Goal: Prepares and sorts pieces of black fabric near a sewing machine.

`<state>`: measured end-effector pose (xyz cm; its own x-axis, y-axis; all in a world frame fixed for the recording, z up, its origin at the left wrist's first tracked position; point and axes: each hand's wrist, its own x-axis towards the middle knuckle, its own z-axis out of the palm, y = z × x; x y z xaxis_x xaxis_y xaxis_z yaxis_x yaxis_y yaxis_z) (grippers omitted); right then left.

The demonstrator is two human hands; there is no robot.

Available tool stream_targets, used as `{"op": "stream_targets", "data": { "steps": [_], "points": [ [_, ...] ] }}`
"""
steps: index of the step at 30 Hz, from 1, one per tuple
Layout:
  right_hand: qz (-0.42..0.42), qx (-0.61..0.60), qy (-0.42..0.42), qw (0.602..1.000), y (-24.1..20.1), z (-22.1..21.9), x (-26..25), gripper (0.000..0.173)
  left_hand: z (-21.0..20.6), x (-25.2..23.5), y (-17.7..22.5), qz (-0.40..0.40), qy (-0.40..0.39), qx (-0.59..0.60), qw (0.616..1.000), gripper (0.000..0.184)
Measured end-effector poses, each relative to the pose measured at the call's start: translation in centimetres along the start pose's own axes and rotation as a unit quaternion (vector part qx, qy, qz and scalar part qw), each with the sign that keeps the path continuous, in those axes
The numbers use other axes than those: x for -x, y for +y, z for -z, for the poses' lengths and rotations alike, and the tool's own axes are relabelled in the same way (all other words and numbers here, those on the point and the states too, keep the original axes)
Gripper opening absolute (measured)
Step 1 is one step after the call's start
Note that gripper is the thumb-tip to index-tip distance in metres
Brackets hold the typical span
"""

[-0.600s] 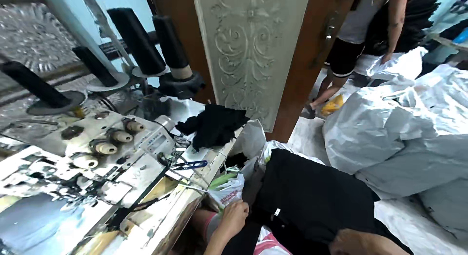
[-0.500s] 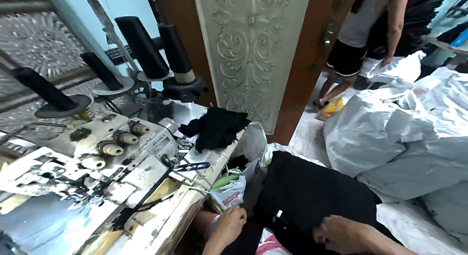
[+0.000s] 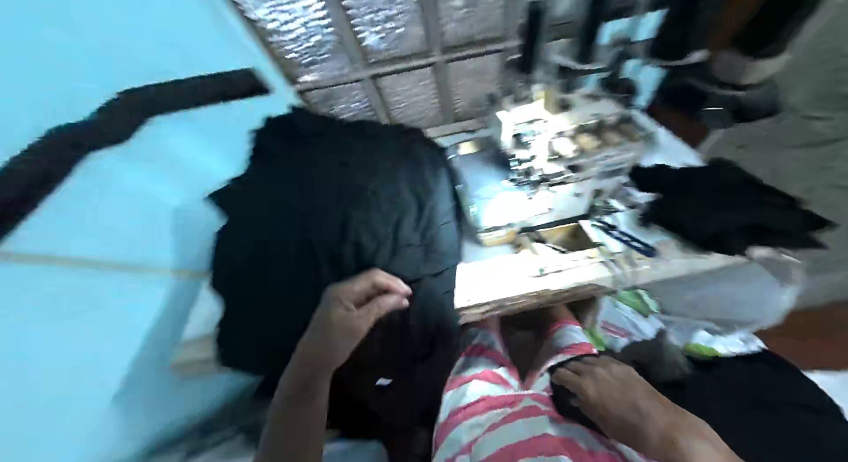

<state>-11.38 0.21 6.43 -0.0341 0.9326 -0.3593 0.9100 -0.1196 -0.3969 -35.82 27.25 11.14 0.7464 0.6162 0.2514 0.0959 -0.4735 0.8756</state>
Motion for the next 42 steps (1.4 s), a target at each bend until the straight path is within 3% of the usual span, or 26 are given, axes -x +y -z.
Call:
{"op": "stream_targets", "data": {
  "steps": [3, 7, 10, 15, 21, 23, 25, 27, 32, 35, 37, 40, 42],
  "points": [
    [0.118, 0.021, -0.014, 0.993, -3.5, 0.5, -3.5, 0.021, 5.5, 2.8, 0.4, 0.026, 0.142, -0.029, 0.989, 0.014],
    [0.236, 0.035, -0.024, 0.971, -7.1, -0.5, -6.4, 0.017, 9.4, 5.6, 0.2, 0.039, 0.238, -0.065, 0.968, 0.017],
    [0.286, 0.062, -0.025, 0.956, -9.1, -1.2, -7.8, 0.014, 10.0, 6.5, -0.4, 0.048, 0.251, -0.113, 0.96, 0.014],
    [0.347, 0.081, 0.037, 0.933, -11.0, -0.7, -9.6, 0.014, 8.6, 6.1, -2.4, 0.016, 0.168, -0.242, 0.955, 0.009],
    [0.272, 0.154, 0.269, 0.911, -9.7, 0.4, -12.8, 0.018, 5.8, 5.5, -5.4, -0.039, 0.089, -0.321, 0.942, 0.006],
    [0.228, 0.183, 0.31, 0.904, -8.2, 0.9, -13.7, 0.034, 4.7, 6.1, -5.7, -0.058, 0.085, -0.309, 0.945, 0.006],
    [0.224, 0.134, 0.335, 0.905, -6.2, 1.7, -15.2, 0.031, 3.9, 6.8, -6.1, -0.065, 0.085, -0.305, 0.946, 0.006],
    [0.23, 0.065, 0.35, 0.906, -4.7, 2.8, -16.1, 0.017, 3.9, 7.3, -6.7, -0.057, 0.096, -0.331, 0.937, 0.007],
    [0.202, 0.041, 0.469, 0.859, -5.0, 6.2, -14.0, 0.02, 6.6, 7.2, -8.1, 0.046, 0.091, -0.372, 0.923, 0.025],
    [0.155, 0.034, 0.533, 0.831, -4.6, 6.2, -12.9, 0.017, 6.9, 6.4, -8.9, 0.059, 0.106, -0.343, 0.932, 0.025],
    [0.122, 0.054, 0.5, 0.856, -3.8, 4.5, -11.8, 0.017, 6.1, 5.8, -9.5, 0.05, 0.128, -0.348, 0.927, 0.022],
    [0.123, 0.103, 0.346, 0.925, -1.9, -0.2, -10.7, 0.014, 5.2, 5.6, -9.7, 0.053, 0.152, -0.375, 0.913, 0.019],
    [0.141, 0.112, 0.292, 0.939, -0.9, -2.9, -10.0, 0.015, 4.4, 5.4, -8.8, 0.036, 0.176, -0.381, 0.907, 0.016]
  ]
}}
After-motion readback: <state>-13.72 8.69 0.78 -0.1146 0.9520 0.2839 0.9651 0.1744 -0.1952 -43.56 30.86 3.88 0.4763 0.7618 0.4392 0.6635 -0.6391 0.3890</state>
